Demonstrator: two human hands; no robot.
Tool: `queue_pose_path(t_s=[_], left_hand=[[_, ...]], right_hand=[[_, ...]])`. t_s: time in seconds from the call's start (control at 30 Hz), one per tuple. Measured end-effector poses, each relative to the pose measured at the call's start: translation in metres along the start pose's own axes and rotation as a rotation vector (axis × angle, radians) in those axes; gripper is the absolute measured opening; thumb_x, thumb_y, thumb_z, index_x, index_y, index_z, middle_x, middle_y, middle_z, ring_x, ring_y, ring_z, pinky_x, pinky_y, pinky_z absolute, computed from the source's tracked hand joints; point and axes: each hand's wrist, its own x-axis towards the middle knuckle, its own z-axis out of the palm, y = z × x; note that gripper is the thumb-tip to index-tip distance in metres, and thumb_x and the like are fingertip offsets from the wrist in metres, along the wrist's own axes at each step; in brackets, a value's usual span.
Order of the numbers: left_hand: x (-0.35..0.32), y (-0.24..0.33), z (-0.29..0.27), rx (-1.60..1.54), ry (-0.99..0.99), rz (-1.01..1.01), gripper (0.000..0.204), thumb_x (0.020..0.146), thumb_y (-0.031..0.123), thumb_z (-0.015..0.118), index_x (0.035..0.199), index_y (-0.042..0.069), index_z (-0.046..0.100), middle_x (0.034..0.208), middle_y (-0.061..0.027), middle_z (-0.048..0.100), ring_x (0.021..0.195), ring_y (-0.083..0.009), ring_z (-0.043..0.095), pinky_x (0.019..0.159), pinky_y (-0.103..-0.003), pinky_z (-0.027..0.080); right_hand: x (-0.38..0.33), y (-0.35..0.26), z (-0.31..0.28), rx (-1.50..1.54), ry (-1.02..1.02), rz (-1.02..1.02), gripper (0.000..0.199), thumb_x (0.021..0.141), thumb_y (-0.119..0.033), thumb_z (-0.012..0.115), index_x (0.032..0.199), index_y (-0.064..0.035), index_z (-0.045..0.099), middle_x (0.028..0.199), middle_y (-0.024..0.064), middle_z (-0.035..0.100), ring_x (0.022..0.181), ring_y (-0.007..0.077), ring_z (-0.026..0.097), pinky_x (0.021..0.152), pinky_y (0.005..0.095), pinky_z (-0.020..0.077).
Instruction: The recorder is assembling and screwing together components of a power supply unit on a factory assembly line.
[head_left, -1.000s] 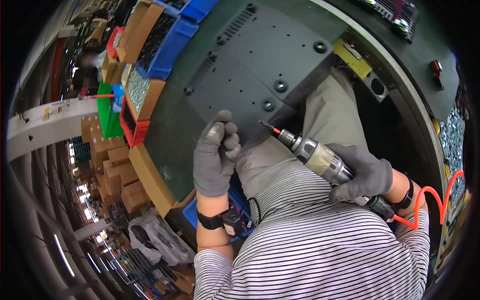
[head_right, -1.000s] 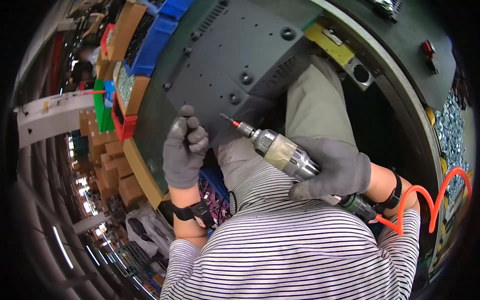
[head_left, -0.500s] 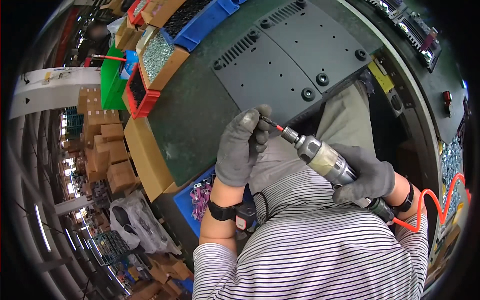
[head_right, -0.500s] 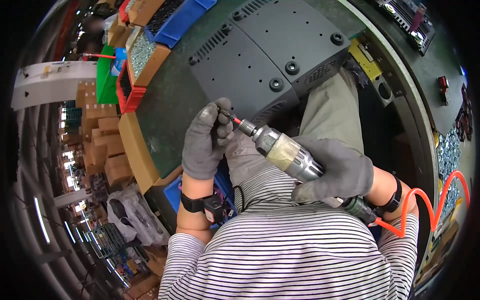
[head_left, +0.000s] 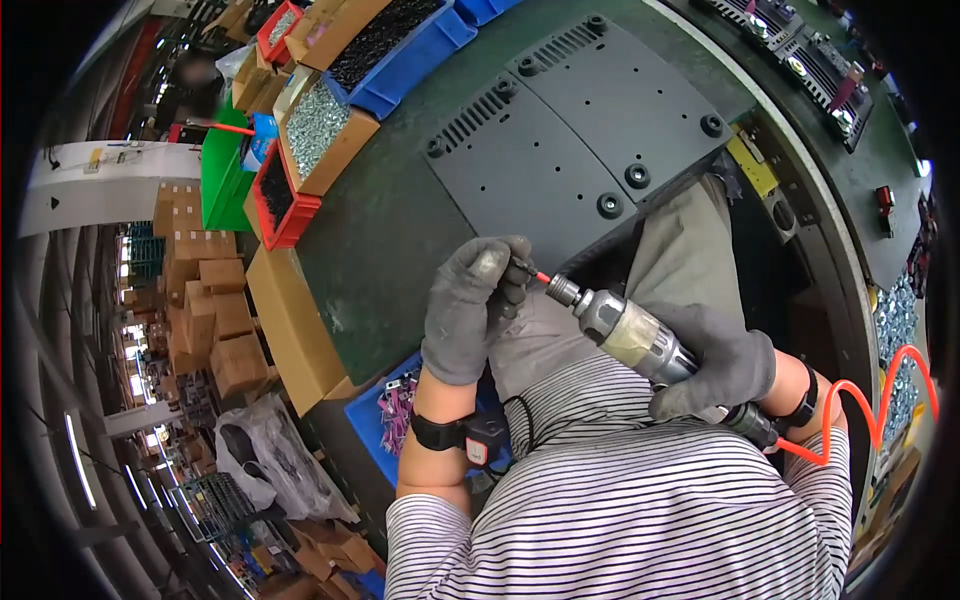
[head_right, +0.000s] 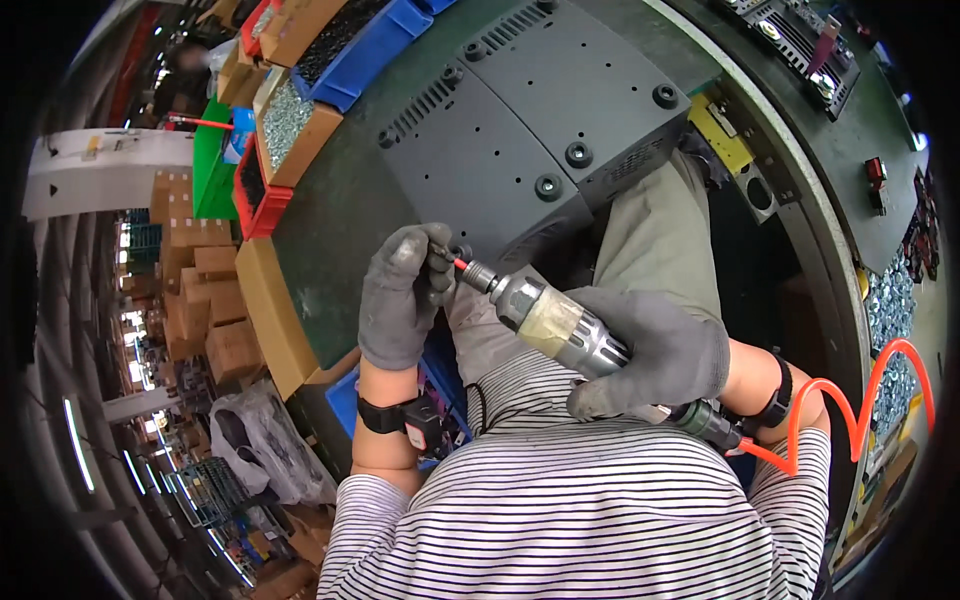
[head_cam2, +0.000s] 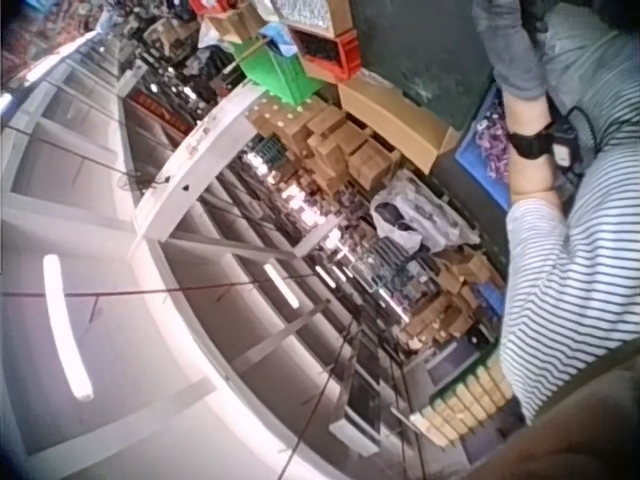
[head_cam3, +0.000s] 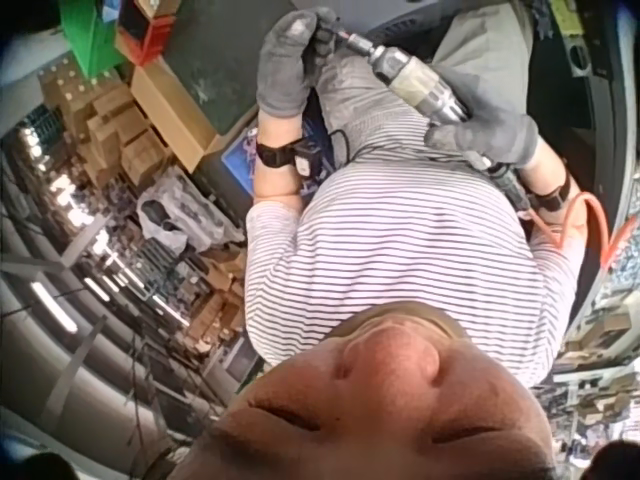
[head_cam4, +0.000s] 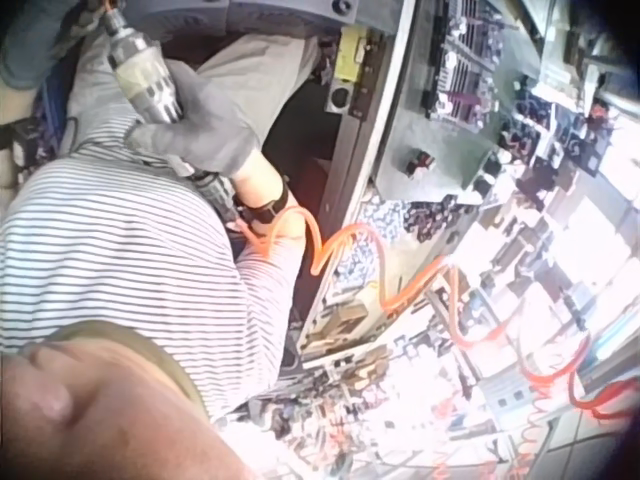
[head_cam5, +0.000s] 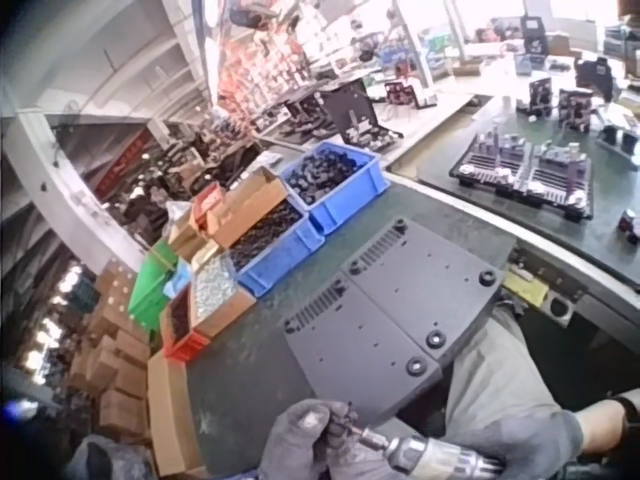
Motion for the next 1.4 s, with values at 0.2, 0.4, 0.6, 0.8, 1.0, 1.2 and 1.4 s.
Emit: queue_pose_path(t_s=[0.2, 0.4, 0.6, 0.8, 1.0, 1.2, 1.4], left_hand=[[-0.017, -0.013, -0.016, -0.066, -0.218, -0.053, 0.035, 0.09, 0.03, 0.057, 0.105, -0.001, 0.059, 0.09, -0.0054, 0.062, 0.066, -0.0071, 0.058, 0.055, -0.019, 0.047], [-0.009, -0.078, -0.033, 1.033, -0.039, 0.165, 0.045, 0.086, 0.041, 0.058, 0.104, 0.0, 0.057, 0.096, -0.0153, 0.059, 0.073, -0.0257, 0.061, 0.062, -0.037, 0.051], [-0.007, -0.056, -0.007, 1.344, -0.005, 0.667, 0.037, 0.083, 0.037, 0.06, 0.084, 0.001, 0.056, 0.07, -0.0149, 0.056, 0.06, -0.0361, 0.055, 0.056, -0.042, 0.046], [-0.019, 0.067, 0.031, 1.668, 0.07, 0.893, 0.034, 0.081, 0.035, 0.062, 0.071, 0.006, 0.047, 0.06, -0.0119, 0.047, 0.052, -0.0314, 0.049, 0.048, -0.04, 0.039], [0.022, 0.094, 0.065, 1.738, -0.015, 0.545, 0.031, 0.082, 0.035, 0.058, 0.082, 0.004, 0.053, 0.076, -0.0167, 0.058, 0.073, -0.0357, 0.057, 0.064, -0.044, 0.044], [0.027, 0.095, 0.069, 1.716, -0.077, 0.443, 0.031, 0.082, 0.036, 0.06, 0.087, 0.005, 0.055, 0.081, -0.0169, 0.059, 0.08, -0.0357, 0.058, 0.068, -0.044, 0.044], [0.028, 0.096, 0.07, 1.704, -0.055, 0.384, 0.03, 0.082, 0.035, 0.06, 0.086, 0.006, 0.055, 0.079, -0.016, 0.059, 0.077, -0.0354, 0.057, 0.066, -0.044, 0.043]], right_hand=[[-0.006, 0.007, -0.004, 0.028, -0.012, -0.078, 0.07, 0.066, -0.021, 0.078, 0.124, 0.0003, 0.045, 0.086, 0.0085, 0.061, 0.076, 0.0168, 0.059, 0.071, 0.0293, 0.0475], [-0.014, 0.01, -0.014, 0.143, 0.053, -0.017, 0.066, 0.068, -0.019, 0.077, 0.122, 0.0016, 0.045, 0.085, 0.0068, 0.059, 0.074, 0.0129, 0.056, 0.069, 0.0272, 0.0465], [-0.024, 0.013, -0.02, 0.264, 0.116, -0.017, 0.066, 0.065, -0.015, 0.074, 0.121, 0.0017, 0.046, 0.084, 0.0029, 0.054, 0.074, 0.0118, 0.054, 0.067, 0.0256, 0.0446], [-0.044, 0.01, -0.028, 0.358, 0.26, -0.115, 0.067, 0.061, -0.016, 0.075, 0.119, 0.0019, 0.047, 0.083, 0.0021, 0.055, 0.07, 0.0108, 0.053, 0.064, 0.0245, 0.0442], [-0.054, 0.004, -0.037, 0.272, 0.23, -0.271, 0.074, 0.061, -0.028, 0.082, 0.119, 0.0029, 0.047, 0.082, 0.0027, 0.056, 0.068, 0.0096, 0.053, 0.061, 0.0236, 0.044], [-0.041, -0.006, -0.038, 0.15, 0.198, -0.173, 0.061, 0.063, -0.022, 0.08, 0.111, 0.0024, 0.051, 0.079, 0.0022, 0.055, 0.066, 0.0099, 0.051, 0.061, 0.0251, 0.0437], [-0.032, -0.016, -0.041, 0.092, 0.176, -0.158, 0.052, 0.063, -0.021, 0.079, 0.104, 0.0007, 0.054, 0.076, 0.0014, 0.054, 0.066, 0.0101, 0.05, 0.062, 0.0263, 0.0434]])
